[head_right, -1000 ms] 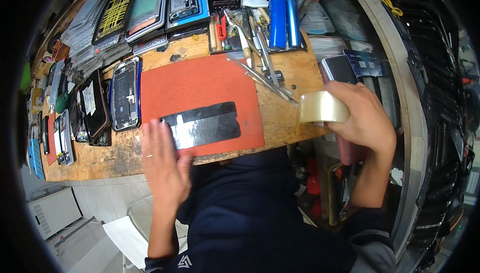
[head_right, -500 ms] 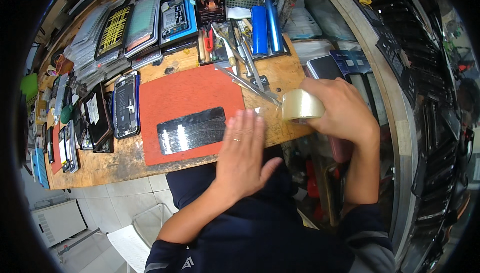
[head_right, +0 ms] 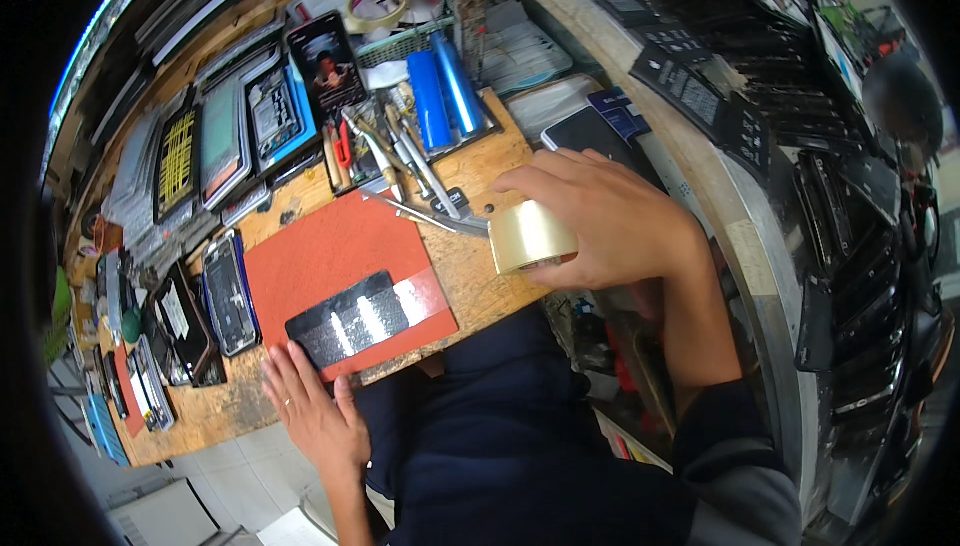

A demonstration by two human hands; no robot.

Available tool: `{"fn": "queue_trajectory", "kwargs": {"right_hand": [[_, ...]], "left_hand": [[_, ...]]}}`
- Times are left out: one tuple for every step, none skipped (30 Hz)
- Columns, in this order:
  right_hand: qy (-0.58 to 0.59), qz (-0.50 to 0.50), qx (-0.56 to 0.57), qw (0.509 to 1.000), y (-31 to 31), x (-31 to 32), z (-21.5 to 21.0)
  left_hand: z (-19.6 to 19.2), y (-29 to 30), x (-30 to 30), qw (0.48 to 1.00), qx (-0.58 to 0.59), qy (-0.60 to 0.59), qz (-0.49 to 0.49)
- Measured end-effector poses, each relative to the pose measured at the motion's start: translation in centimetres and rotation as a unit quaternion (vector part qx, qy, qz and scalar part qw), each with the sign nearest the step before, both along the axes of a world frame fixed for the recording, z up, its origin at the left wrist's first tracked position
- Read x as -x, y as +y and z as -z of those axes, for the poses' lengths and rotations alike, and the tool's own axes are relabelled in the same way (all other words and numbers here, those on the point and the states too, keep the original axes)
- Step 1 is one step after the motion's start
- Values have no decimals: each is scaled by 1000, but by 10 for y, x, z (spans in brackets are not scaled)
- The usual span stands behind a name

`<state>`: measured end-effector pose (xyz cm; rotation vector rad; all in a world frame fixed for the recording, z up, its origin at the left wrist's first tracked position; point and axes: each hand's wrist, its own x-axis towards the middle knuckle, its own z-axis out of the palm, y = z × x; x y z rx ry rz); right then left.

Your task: The person applies adhesive tape to a black smartphone back cover, then walks to a nearby counter to plug in a phone and returns to the workbench. They handle several disassembled phones and place the taped back cover on the table.

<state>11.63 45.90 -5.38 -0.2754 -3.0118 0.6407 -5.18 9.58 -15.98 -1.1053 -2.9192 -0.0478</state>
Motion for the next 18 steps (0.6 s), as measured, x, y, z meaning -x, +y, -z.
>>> {"fn": "queue_trajectory", "kwargs": {"right_hand": [[21,-27,16,999,6,-1,0],[35,-43,31,998,13,0,0],[62,-44,77,994,21,3,2],[88,-47,122,987,32,8,5],[120,-60,160,978,43,13,8],[131,-21,195,972,56,23,13],[116,-3,212,970,70,37,21],[99,18,225,969,78,50,30],[58,-25,251,966,81,61,42],[3,-46,274,961,82,72,52],[-77,-39,277,957,84,82,58],[-85,-57,228,968,79,87,65],[-124,-46,161,978,71,91,72],[-118,-43,87,988,65,95,76],[-121,-30,60,990,61,98,77],[-127,-21,38,991,58,98,77],[-120,-14,16,992,56,98,76],[-113,4,33,993,57,95,73]], "left_hand": [[0,0,2,998,42,-5,-47],[1,3,-1,999,27,2,-34],[2,9,-4,1000,9,19,8],[4,19,-9,1000,1,7,25],[6,30,-14,999,-10,-4,43],[6,41,-21,997,-5,4,78],[7,53,-25,994,-44,-48,83],[6,65,-29,990,-61,-63,108],[5,75,-32,985,-77,-55,142],[3,82,-34,981,-73,-85,157],[0,89,-35,977,-72,-83,185],[-2,94,-33,966,-95,-110,215],[-5,97,-30,961,-105,-118,227],[-6,99,-27,957,-109,-126,235],[-7,99,-24,954,-115,-132,244],[-7,98,-21,949,-134,-141,247],[-6,95,-17,953,-127,-134,242],[-5,91,-13,955,-120,-129,238]]}}
